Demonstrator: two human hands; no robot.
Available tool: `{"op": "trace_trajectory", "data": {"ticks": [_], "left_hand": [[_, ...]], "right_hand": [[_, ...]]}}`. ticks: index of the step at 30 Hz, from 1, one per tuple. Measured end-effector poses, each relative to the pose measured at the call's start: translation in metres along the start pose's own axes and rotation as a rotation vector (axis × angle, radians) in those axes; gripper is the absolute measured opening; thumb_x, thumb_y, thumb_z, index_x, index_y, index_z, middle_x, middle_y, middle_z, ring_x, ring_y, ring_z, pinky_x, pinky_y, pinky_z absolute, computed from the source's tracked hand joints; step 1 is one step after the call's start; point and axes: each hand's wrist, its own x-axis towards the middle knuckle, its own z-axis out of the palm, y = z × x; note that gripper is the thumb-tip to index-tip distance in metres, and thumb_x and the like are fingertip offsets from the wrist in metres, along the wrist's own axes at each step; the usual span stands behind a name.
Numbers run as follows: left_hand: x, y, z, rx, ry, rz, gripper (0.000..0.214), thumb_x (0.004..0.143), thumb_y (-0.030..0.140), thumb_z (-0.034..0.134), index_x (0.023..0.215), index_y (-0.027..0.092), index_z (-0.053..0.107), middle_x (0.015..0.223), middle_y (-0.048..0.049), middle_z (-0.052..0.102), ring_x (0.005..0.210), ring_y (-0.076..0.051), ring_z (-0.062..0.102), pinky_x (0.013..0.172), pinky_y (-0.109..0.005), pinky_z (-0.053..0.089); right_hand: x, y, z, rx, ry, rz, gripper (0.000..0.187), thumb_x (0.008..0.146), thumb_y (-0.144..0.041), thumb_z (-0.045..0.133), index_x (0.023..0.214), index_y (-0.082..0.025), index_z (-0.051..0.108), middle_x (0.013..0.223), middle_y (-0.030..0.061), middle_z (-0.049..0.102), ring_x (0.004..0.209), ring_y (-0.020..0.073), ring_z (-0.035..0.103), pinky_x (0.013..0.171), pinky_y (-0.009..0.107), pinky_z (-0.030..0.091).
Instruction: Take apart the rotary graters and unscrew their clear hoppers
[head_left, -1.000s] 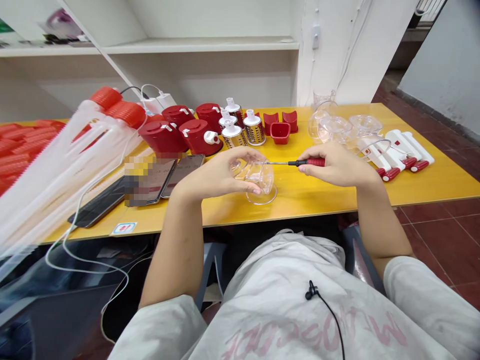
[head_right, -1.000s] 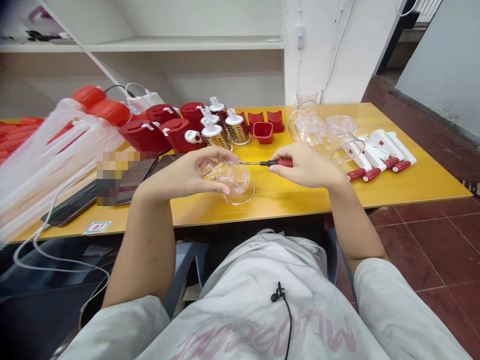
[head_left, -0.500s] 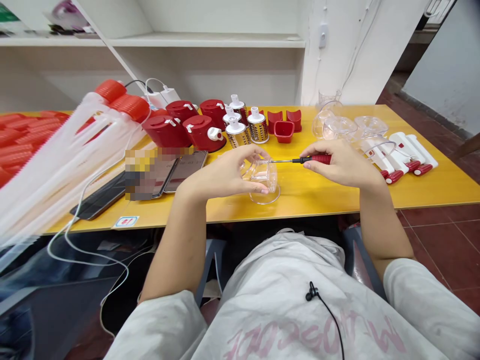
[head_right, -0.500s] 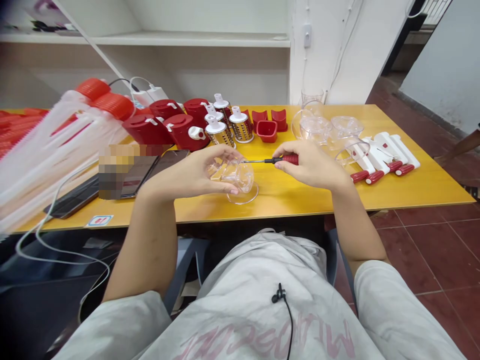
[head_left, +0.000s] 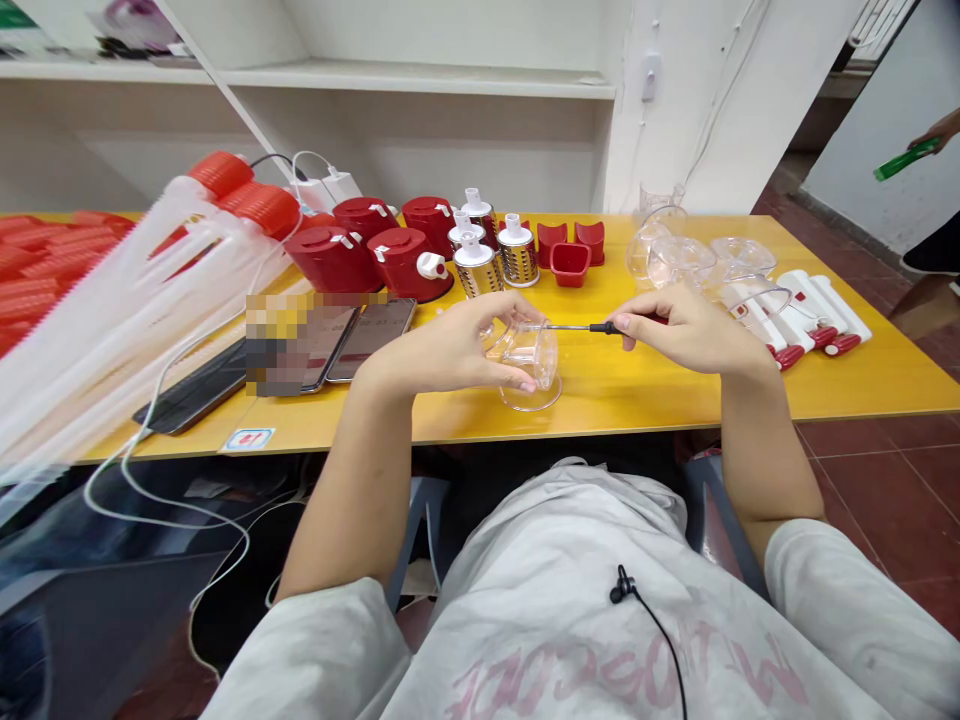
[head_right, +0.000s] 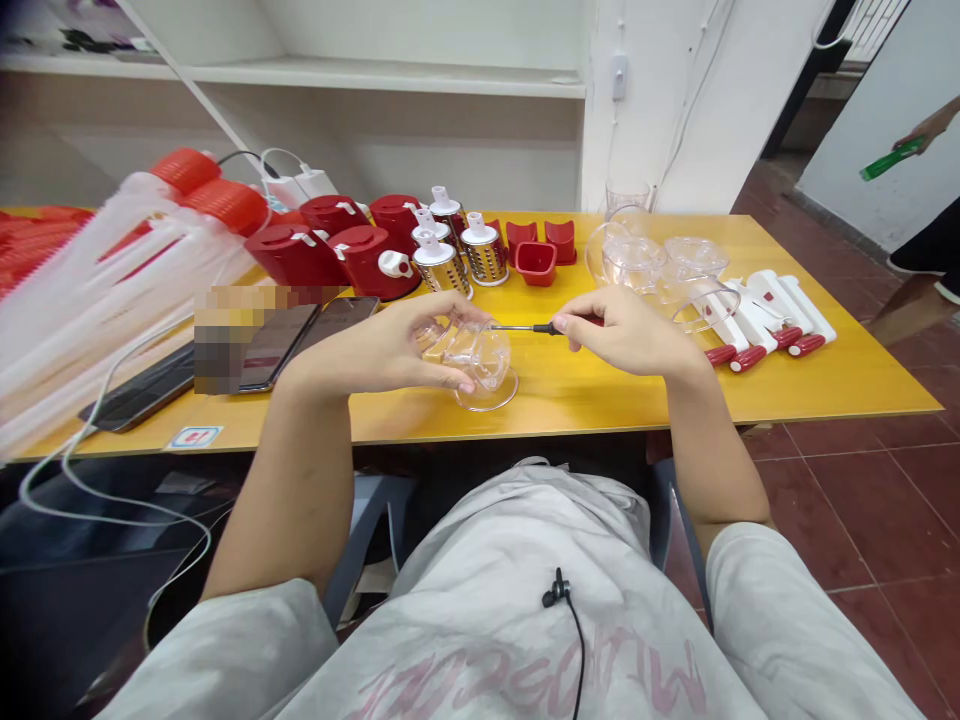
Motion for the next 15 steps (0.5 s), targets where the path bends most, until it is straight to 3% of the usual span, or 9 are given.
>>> {"op": "trace_trajectory", "data": {"ticks": [4,7,10,12,15], "left_hand": [[-0.001,-0.002,0.001,0.004,0.007,0.004,0.091,0.078,0.087,0.112,0.141,0.027,0.087,0.146,-0.0127,0.088,0.142,-0.044,0.081,0.136,-0.061,0.065],[-0.001,-0.002,0.001,0.007,0.006,0.005,0.093,0.078,0.09,0.111,0.142,0.027,0.086,0.147,-0.0128,0.088,0.143,-0.045,0.081,0.137,-0.061,0.064],[-0.001,-0.001,0.001,0.01,0.007,0.005,0.093,0.078,0.09,0.111,0.141,0.027,0.086,0.147,-0.0128,0.088,0.143,-0.045,0.081,0.137,-0.061,0.064],[-0.001,0.0,0.0,0.014,0.007,0.002,0.092,0.078,0.09,0.111,0.141,0.027,0.086,0.148,-0.0129,0.088,0.142,-0.045,0.081,0.137,-0.061,0.065],[-0.001,0.001,0.0,0.015,0.004,-0.006,0.093,0.079,0.091,0.111,0.141,0.027,0.086,0.148,-0.0129,0.088,0.143,-0.045,0.081,0.137,-0.06,0.065]], "right_hand": [[-0.002,0.0,0.003,-0.02,0.021,-0.022,0.031,0.117,-0.041,0.075,0.108,-0.024,0.098,0.087,0.0023,0.082,0.073,0.0205,0.058,0.072,0.039,0.041],[-0.006,-0.002,0.006,-0.081,0.034,-0.058,0.032,0.119,-0.036,0.073,0.122,-0.025,0.103,0.093,0.0041,0.087,0.079,0.0238,0.066,0.079,0.041,0.048],[-0.009,-0.002,0.009,-0.169,0.084,-0.159,0.034,0.116,-0.027,0.073,0.132,-0.026,0.104,0.113,0.0105,0.096,0.102,0.0326,0.081,0.098,0.047,0.059],[-0.011,-0.003,0.009,-0.218,0.121,-0.2,0.037,0.114,-0.022,0.075,0.137,-0.027,0.104,0.12,0.0134,0.096,0.112,0.0364,0.083,0.106,0.051,0.061],[-0.013,-0.005,0.008,-0.229,0.127,-0.207,0.035,0.113,-0.023,0.081,0.14,-0.027,0.104,0.116,0.0132,0.096,0.11,0.036,0.084,0.106,0.051,0.062]]}}
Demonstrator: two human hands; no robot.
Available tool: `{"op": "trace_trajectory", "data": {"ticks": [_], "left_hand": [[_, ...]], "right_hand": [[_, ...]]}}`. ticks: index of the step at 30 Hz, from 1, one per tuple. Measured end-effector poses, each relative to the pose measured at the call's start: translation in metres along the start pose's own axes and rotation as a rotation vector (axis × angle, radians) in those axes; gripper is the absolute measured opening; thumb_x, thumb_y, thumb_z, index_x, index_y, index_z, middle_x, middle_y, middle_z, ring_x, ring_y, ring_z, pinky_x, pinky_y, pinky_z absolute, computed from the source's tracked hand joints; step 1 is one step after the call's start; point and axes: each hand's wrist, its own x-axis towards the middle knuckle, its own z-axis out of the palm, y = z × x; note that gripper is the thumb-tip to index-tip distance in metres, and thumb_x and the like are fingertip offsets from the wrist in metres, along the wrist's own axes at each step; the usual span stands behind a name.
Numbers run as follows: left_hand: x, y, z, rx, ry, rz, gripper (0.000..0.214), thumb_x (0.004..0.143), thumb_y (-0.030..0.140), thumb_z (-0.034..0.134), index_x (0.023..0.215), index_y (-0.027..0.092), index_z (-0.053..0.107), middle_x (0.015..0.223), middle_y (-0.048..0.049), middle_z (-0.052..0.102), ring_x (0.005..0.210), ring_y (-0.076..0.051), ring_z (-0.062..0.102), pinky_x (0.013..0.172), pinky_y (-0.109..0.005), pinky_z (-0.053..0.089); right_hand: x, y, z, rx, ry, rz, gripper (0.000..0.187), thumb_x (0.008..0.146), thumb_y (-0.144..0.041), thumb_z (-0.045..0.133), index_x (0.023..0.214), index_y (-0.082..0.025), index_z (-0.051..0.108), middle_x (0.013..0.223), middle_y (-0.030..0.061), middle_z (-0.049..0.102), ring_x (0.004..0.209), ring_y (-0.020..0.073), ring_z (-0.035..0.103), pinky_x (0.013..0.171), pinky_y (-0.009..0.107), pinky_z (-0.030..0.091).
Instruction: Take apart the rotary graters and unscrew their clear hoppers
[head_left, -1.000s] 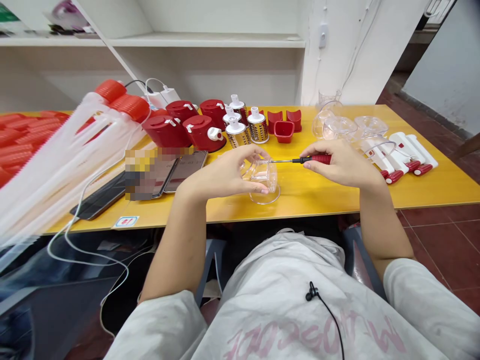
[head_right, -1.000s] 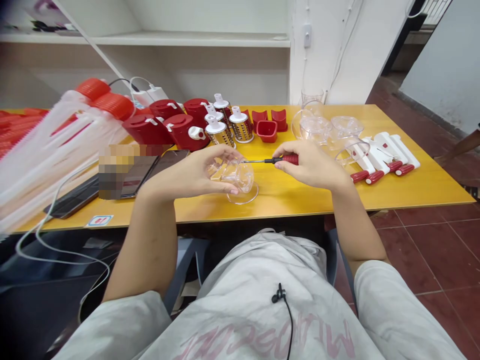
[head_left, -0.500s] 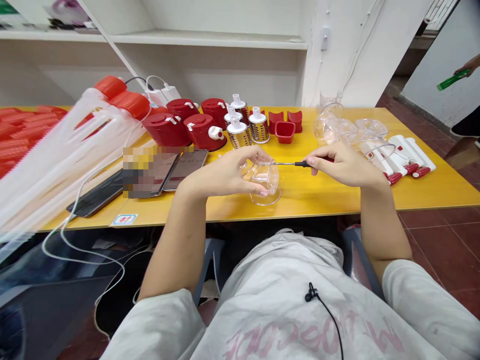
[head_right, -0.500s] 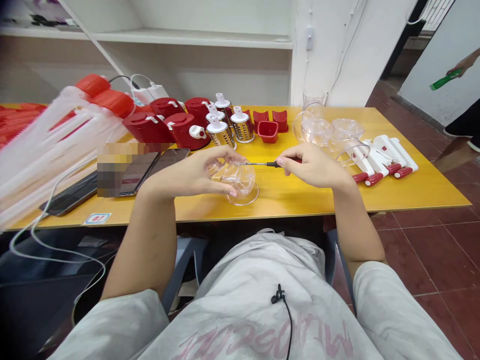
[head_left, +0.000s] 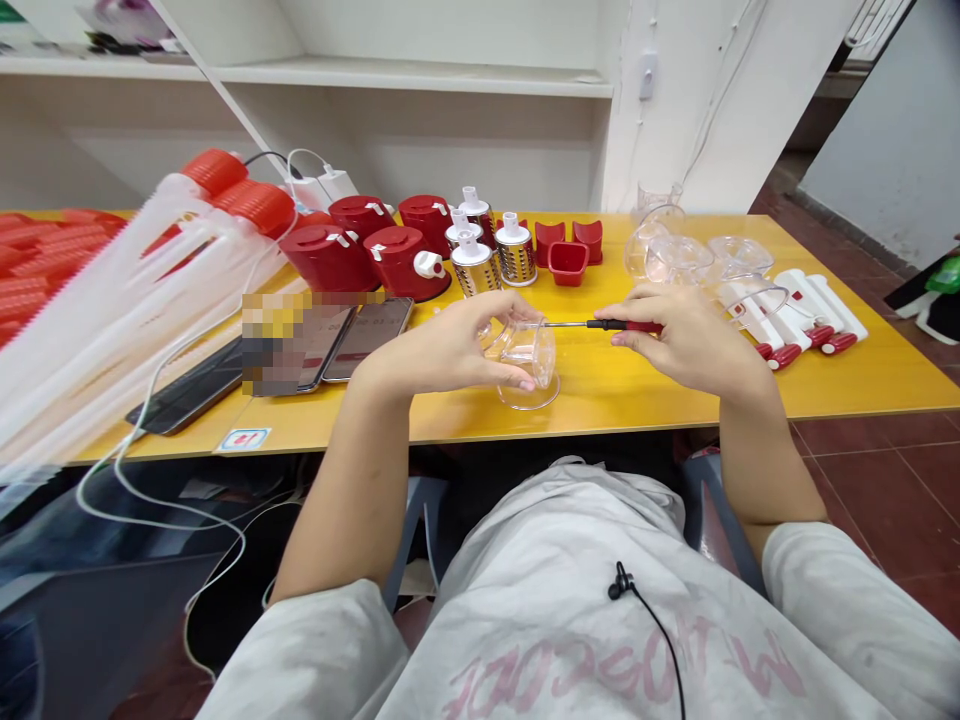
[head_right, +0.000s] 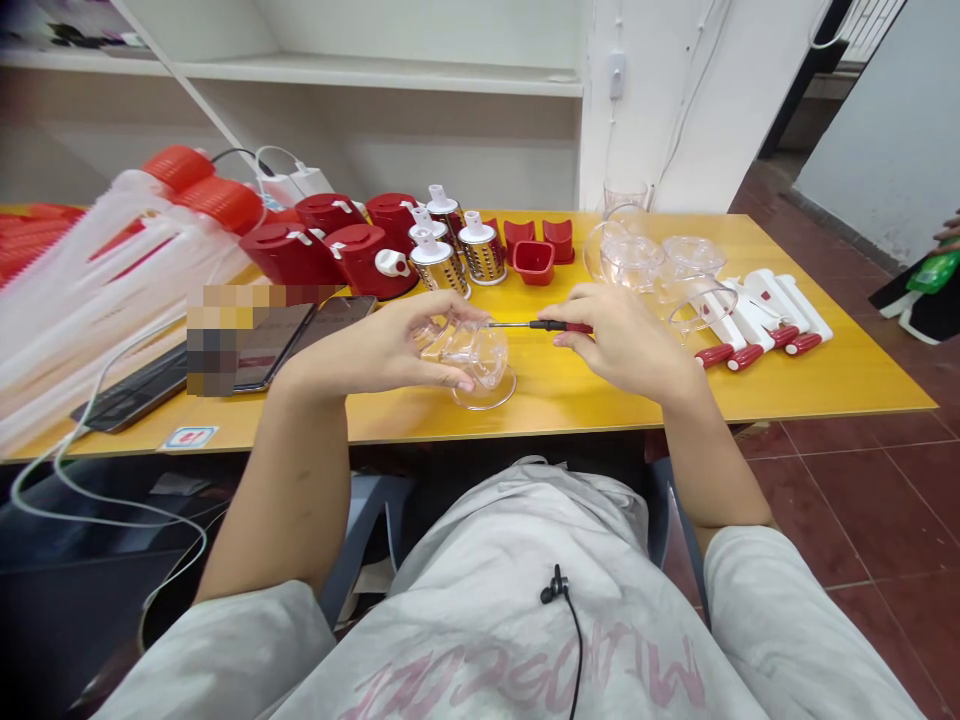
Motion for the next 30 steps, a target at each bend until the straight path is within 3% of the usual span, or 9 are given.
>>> {"op": "trace_trajectory", "data": {"ticks": [5,7,9,11,16,20,25,30], "left_hand": [[0.0,0.0,0.0,-0.013,-0.005,-0.005,0.092,0.081,0.087,0.11,0.144,0.025,0.084,0.148,-0.0137,0.087,0.143,-0.045,0.081,0.137,-0.06,0.063],[0.0,0.001,0.0,-0.007,-0.012,-0.01,0.092,0.081,0.086,0.108,0.145,0.025,0.083,0.15,-0.0141,0.087,0.144,-0.044,0.081,0.137,-0.06,0.063],[-0.001,0.004,0.0,0.008,-0.02,-0.023,0.093,0.081,0.087,0.108,0.145,0.025,0.083,0.152,-0.0147,0.087,0.145,-0.044,0.08,0.138,-0.06,0.062],[-0.001,0.006,-0.001,0.024,-0.029,-0.036,0.095,0.08,0.088,0.108,0.146,0.024,0.082,0.154,-0.0154,0.086,0.147,-0.044,0.079,0.139,-0.06,0.061],[-0.001,0.008,-0.002,0.03,-0.029,-0.024,0.101,0.081,0.094,0.106,0.148,0.023,0.082,0.156,-0.0164,0.086,0.148,-0.045,0.079,0.14,-0.06,0.06],[-0.001,0.006,-0.003,0.046,-0.03,-0.006,0.1,0.083,0.097,0.104,0.148,0.024,0.083,0.155,-0.016,0.087,0.146,-0.044,0.08,0.139,-0.059,0.061],[-0.002,0.005,-0.003,0.055,-0.018,0.013,0.104,0.083,0.101,0.104,0.149,0.023,0.086,0.153,-0.016,0.089,0.141,-0.043,0.082,0.136,-0.057,0.063],[-0.002,-0.003,-0.003,0.064,-0.007,0.05,0.111,0.086,0.111,0.097,0.155,0.025,0.089,0.155,-0.0164,0.089,0.145,-0.044,0.081,0.14,-0.057,0.062]], "right_hand": [[0.001,-0.006,-0.001,0.028,-0.036,0.052,0.029,0.114,-0.036,0.088,0.137,-0.024,0.102,0.119,0.0131,0.098,0.101,0.034,0.084,0.097,0.048,0.059],[0.002,-0.009,-0.001,-0.003,-0.078,0.103,0.026,0.119,-0.042,0.083,0.117,-0.022,0.099,0.107,0.0113,0.096,0.09,0.03,0.079,0.088,0.045,0.054],[0.003,-0.011,-0.002,-0.05,-0.109,0.147,0.042,0.125,-0.045,0.072,0.093,-0.022,0.09,0.089,0.0086,0.088,0.078,0.0255,0.07,0.079,0.043,0.047],[0.002,-0.011,-0.003,-0.079,-0.095,0.145,0.044,0.125,-0.041,0.07,0.087,-0.023,0.083,0.085,0.008,0.084,0.076,0.0245,0.067,0.079,0.043,0.046],[-0.002,-0.001,-0.002,-0.06,0.005,0.039,0.01,0.112,-0.031,0.085,0.114,-0.023,0.091,0.112,0.0124,0.093,0.101,0.033,0.081,0.097,0.047,0.06],[-0.003,0.0,-0.001,-0.034,-0.002,0.061,0.019,0.111,-0.032,0.091,0.127,-0.024,0.093,0.121,0.0119,0.096,0.107,0.0346,0.086,0.104,0.048,0.064],[-0.004,-0.007,-0.004,-0.063,-0.001,0.088,0.031,0.123,-0.029,0.067,0.119,-0.023,0.097,0.117,0.0132,0.098,0.103,0.0336,0.086,0.097,0.048,0.065],[-0.008,0.002,-0.006,-0.041,0.057,-0.006,0.027,0.113,-0.026,0.081,0.134,-0.025,0.097,0.126,0.0131,0.097,0.109,0.0358,0.086,0.106,0.053,0.068]]}}
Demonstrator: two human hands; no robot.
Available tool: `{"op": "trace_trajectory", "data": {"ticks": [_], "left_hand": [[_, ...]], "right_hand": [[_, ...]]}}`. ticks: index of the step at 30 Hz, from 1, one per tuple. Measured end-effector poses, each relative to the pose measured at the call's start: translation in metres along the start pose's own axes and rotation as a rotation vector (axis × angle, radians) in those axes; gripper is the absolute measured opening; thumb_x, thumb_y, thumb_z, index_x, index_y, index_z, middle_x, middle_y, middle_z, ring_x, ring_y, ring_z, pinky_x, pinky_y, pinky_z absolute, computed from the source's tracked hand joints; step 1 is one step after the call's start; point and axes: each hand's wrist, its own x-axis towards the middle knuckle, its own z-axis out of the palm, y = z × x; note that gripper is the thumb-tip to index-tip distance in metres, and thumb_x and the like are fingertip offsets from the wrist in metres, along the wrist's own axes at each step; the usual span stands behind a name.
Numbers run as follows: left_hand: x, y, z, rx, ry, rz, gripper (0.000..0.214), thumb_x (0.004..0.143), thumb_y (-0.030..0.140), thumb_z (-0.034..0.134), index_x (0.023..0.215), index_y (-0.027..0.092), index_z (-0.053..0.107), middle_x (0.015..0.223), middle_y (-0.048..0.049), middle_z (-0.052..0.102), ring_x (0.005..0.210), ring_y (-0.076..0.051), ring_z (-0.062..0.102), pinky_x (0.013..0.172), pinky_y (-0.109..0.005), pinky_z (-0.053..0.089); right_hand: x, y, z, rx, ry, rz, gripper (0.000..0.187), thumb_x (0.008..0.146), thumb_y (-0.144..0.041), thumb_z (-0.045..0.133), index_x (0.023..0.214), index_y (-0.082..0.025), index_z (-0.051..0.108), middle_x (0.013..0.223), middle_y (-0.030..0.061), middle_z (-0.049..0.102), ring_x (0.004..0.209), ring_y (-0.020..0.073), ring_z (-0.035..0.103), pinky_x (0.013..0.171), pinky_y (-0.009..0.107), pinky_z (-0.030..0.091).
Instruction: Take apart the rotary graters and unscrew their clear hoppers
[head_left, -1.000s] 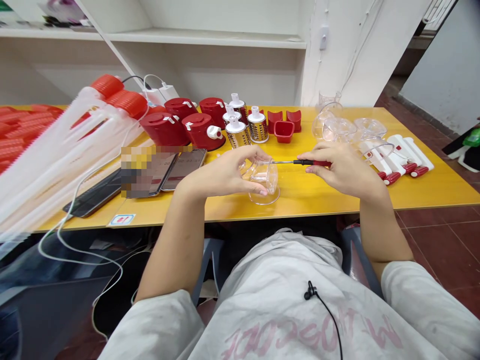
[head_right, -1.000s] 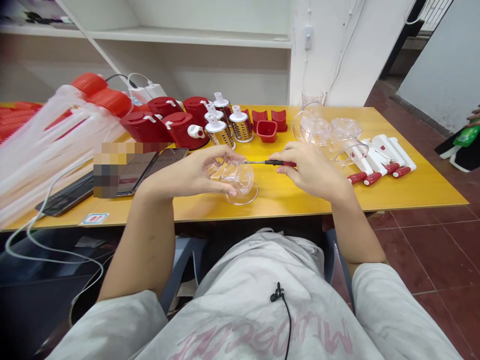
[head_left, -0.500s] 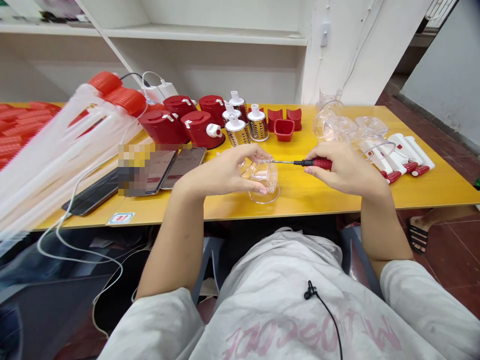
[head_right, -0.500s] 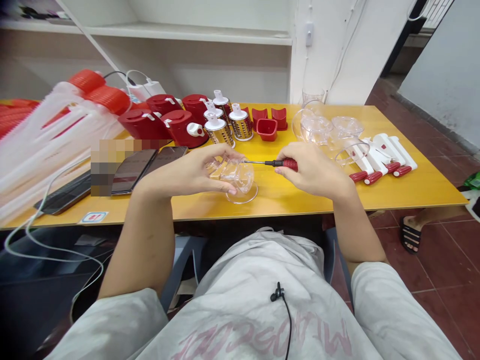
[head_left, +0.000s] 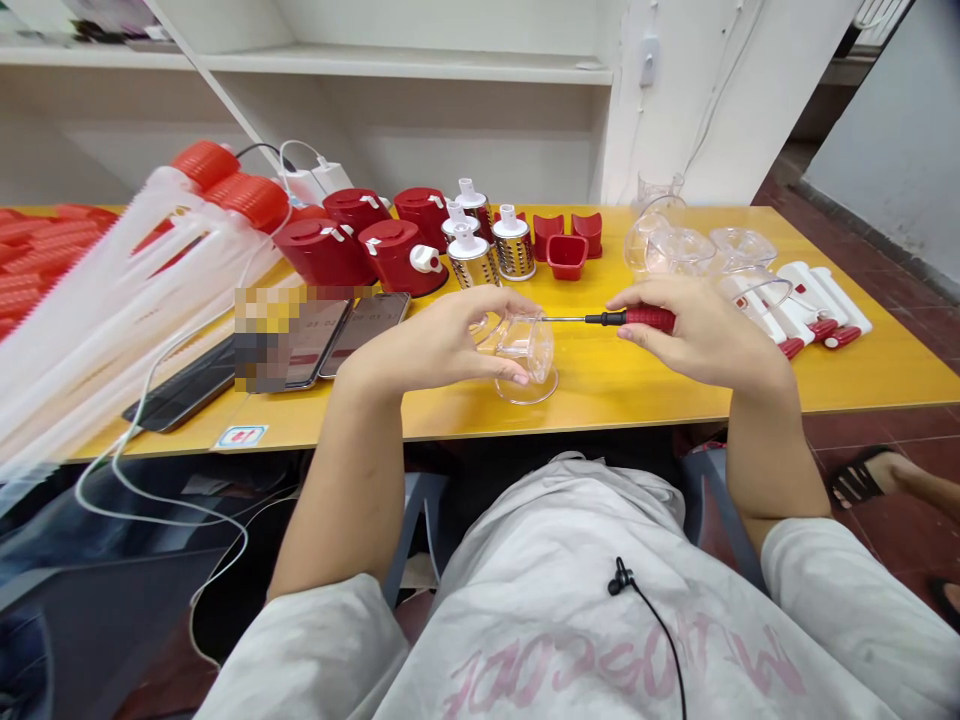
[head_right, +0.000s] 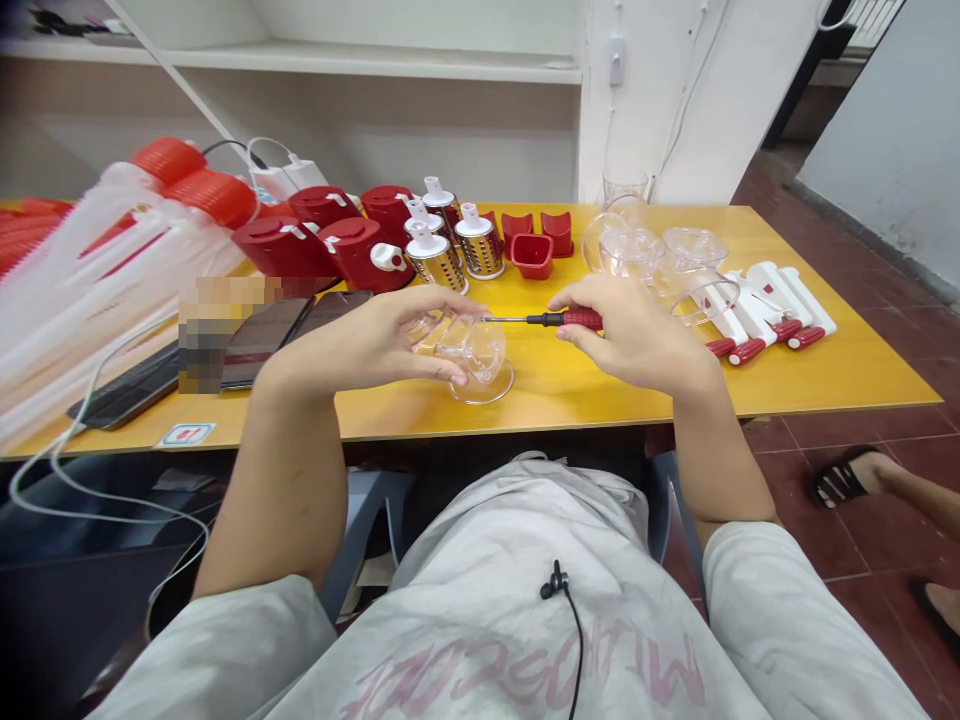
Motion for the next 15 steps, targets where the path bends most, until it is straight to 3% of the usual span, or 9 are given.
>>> {"op": "trace_trajectory", "data": {"ticks": [6,8,12,15], "left_hand": [[-0.003,-0.004,-0.002,0.041,-0.003,0.053,0.11,0.095,0.11,0.091,0.167,0.028,0.089,0.169,-0.019,0.081,0.157,-0.046,0.076,0.145,-0.062,0.058],[-0.004,-0.003,-0.002,0.044,-0.009,0.042,0.108,0.096,0.107,0.093,0.169,0.028,0.088,0.169,-0.0186,0.081,0.159,-0.046,0.075,0.146,-0.062,0.056],[-0.004,0.0,-0.002,0.051,-0.012,-0.001,0.103,0.094,0.102,0.096,0.164,0.027,0.088,0.163,-0.0164,0.085,0.154,-0.046,0.077,0.144,-0.062,0.058],[-0.003,0.003,-0.001,0.049,-0.007,-0.037,0.102,0.089,0.098,0.101,0.16,0.027,0.087,0.158,-0.0156,0.086,0.147,-0.044,0.079,0.137,-0.059,0.062]], "right_hand": [[-0.002,-0.004,0.0,-0.01,0.012,-0.046,0.025,0.11,-0.03,0.088,0.133,-0.025,0.095,0.129,0.0144,0.095,0.114,0.0377,0.085,0.111,0.055,0.068],[-0.003,-0.01,0.001,-0.02,0.0,-0.005,0.021,0.118,-0.033,0.079,0.127,-0.025,0.096,0.123,0.0138,0.096,0.11,0.0362,0.085,0.108,0.053,0.068],[-0.003,-0.015,0.002,-0.023,-0.048,0.038,0.038,0.126,-0.026,0.059,0.124,-0.023,0.097,0.121,0.0137,0.097,0.108,0.0346,0.086,0.105,0.051,0.067],[-0.003,-0.009,0.001,-0.015,-0.022,-0.012,0.031,0.118,-0.025,0.07,0.134,-0.025,0.096,0.129,0.0137,0.096,0.115,0.0364,0.085,0.111,0.053,0.067]]}}
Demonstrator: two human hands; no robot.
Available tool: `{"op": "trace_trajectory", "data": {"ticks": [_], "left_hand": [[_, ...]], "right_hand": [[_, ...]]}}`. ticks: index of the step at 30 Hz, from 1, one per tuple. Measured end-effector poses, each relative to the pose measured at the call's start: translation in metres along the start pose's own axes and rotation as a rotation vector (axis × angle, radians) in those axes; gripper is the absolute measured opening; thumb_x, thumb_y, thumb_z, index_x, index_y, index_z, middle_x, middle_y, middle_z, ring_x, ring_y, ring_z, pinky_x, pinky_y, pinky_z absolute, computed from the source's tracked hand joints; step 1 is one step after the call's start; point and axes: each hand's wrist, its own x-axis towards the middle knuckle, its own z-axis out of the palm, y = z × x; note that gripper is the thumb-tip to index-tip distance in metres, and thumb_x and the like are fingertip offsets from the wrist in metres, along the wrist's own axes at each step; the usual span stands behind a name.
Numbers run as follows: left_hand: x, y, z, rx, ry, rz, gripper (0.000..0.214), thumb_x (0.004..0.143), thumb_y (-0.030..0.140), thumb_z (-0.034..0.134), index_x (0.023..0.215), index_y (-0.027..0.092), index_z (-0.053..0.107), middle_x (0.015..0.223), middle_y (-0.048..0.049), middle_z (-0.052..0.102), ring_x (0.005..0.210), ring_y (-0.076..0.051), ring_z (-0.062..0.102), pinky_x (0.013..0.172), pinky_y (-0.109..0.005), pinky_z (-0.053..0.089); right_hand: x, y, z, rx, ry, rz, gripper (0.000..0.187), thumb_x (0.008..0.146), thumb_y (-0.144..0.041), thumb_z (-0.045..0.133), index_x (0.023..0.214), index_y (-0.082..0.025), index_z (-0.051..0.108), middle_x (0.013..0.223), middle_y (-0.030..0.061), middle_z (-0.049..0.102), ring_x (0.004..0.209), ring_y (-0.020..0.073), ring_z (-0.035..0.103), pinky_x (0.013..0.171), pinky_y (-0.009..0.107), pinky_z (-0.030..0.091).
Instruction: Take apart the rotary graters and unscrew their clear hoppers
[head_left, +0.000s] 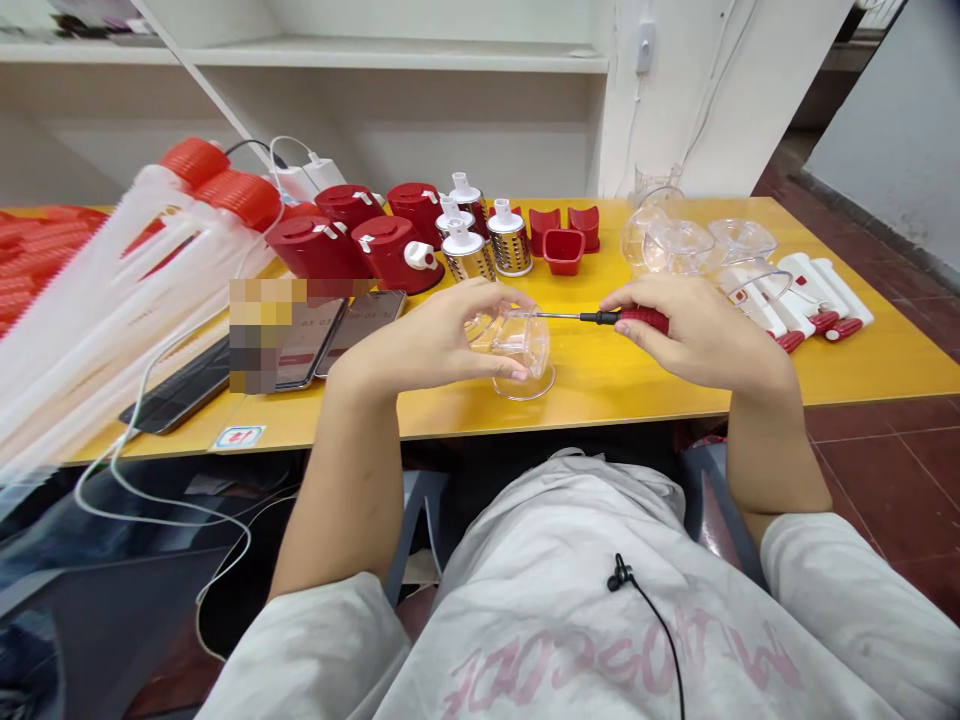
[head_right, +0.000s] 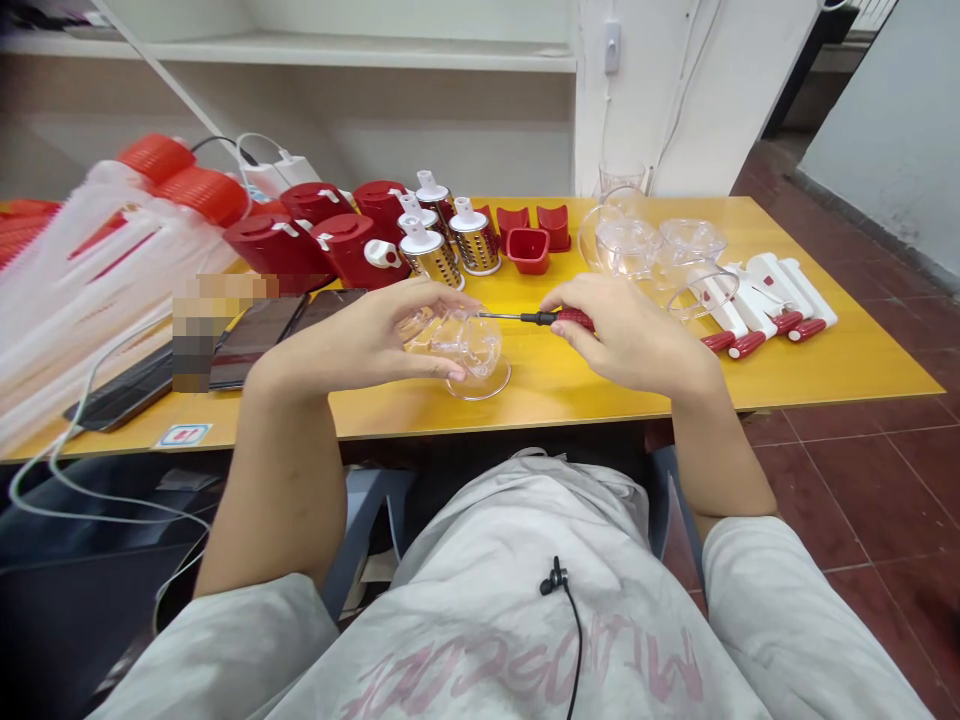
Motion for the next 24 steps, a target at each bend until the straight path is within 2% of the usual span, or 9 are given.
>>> {"op": "trace_trajectory", "data": {"ticks": [3,8,11,13,15,17,20,24], "left_hand": [[0.0,0.004,0.001,-0.003,-0.001,-0.016,0.101,0.088,0.096,0.101,0.159,0.026,0.085,0.158,-0.0151,0.085,0.146,-0.044,0.078,0.136,-0.058,0.063],[0.001,0.007,0.002,0.018,-0.012,-0.03,0.1,0.089,0.095,0.098,0.16,0.027,0.081,0.161,-0.0152,0.084,0.148,-0.044,0.077,0.137,-0.059,0.062],[0.001,0.009,0.004,0.01,-0.003,-0.022,0.097,0.089,0.092,0.1,0.158,0.027,0.081,0.161,-0.0152,0.084,0.148,-0.044,0.077,0.135,-0.056,0.062],[0.002,0.01,0.005,-0.002,-0.005,-0.017,0.095,0.089,0.089,0.101,0.158,0.026,0.081,0.161,-0.0149,0.084,0.148,-0.044,0.077,0.136,-0.056,0.062],[0.002,0.011,0.006,-0.015,-0.007,-0.013,0.092,0.089,0.087,0.101,0.156,0.027,0.081,0.16,-0.0142,0.085,0.148,-0.043,0.078,0.136,-0.055,0.061],[0.002,0.012,0.006,-0.026,-0.006,-0.009,0.091,0.089,0.086,0.102,0.155,0.027,0.081,0.159,-0.0136,0.085,0.147,-0.043,0.078,0.135,-0.056,0.061],[0.003,0.013,0.007,-0.027,-0.008,-0.008,0.088,0.09,0.085,0.102,0.154,0.028,0.081,0.158,-0.0133,0.085,0.148,-0.043,0.078,0.135,-0.056,0.061],[0.003,0.015,0.006,-0.028,-0.013,-0.021,0.089,0.089,0.084,0.102,0.154,0.027,0.08,0.159,-0.0139,0.084,0.149,-0.044,0.077,0.136,-0.056,0.061]], "right_hand": [[0.002,0.008,0.0,0.015,0.016,-0.037,0.031,0.111,-0.025,0.077,0.136,-0.025,0.096,0.132,0.0153,0.091,0.118,0.0378,0.083,0.111,0.055,0.067],[0.007,0.013,0.006,-0.03,-0.004,0.003,0.026,0.111,-0.028,0.079,0.131,-0.024,0.095,0.128,0.0154,0.091,0.113,0.0364,0.081,0.108,0.054,0.065],[0.01,0.009,0.008,-0.061,-0.052,0.09,0.019,0.114,-0.036,0.081,0.119,-0.023,0.094,0.108,0.0105,0.092,0.093,0.0302,0.077,0.093,0.047,0.06],[0.01,0.007,0.006,-0.082,-0.071,0.145,0.026,0.117,-0.042,0.078,0.105,-0.023,0.091,0.094,0.0077,0.089,0.081,0.0267,0.072,0.081,0.044,0.053],[0.009,0.006,0.003,-0.087,-0.063,0.15,0.031,0.119,-0.041,0.074,0.096,-0.024,0.087,0.09,0.0073,0.087,0.078,0.0264,0.072,0.077,0.044,0.05],[0.008,0.008,0.0,-0.068,-0.043,0.11,0.026,0.117,-0.037,0.074,0.098,-0.025,0.088,0.098,0.0086,0.092,0.086,0.0291,0.078,0.081,0.045,0.055],[0.005,0.013,-0.002,-0.025,-0.01,0.042,0.014,0.112,-0.035,0.08,0.113,-0.026,0.091,0.113,0.0107,0.096,0.102,0.0345,0.084,0.097,0.05,0.065],[0.004,0.016,-0.001,-0.004,-0.014,0.038,0.02,0.11,-0.035,0.085,0.128,-0.028,0.092,0.125,0.011,0.097,0.109,0.0362,0.087,0.105,0.053,0.067]]}}
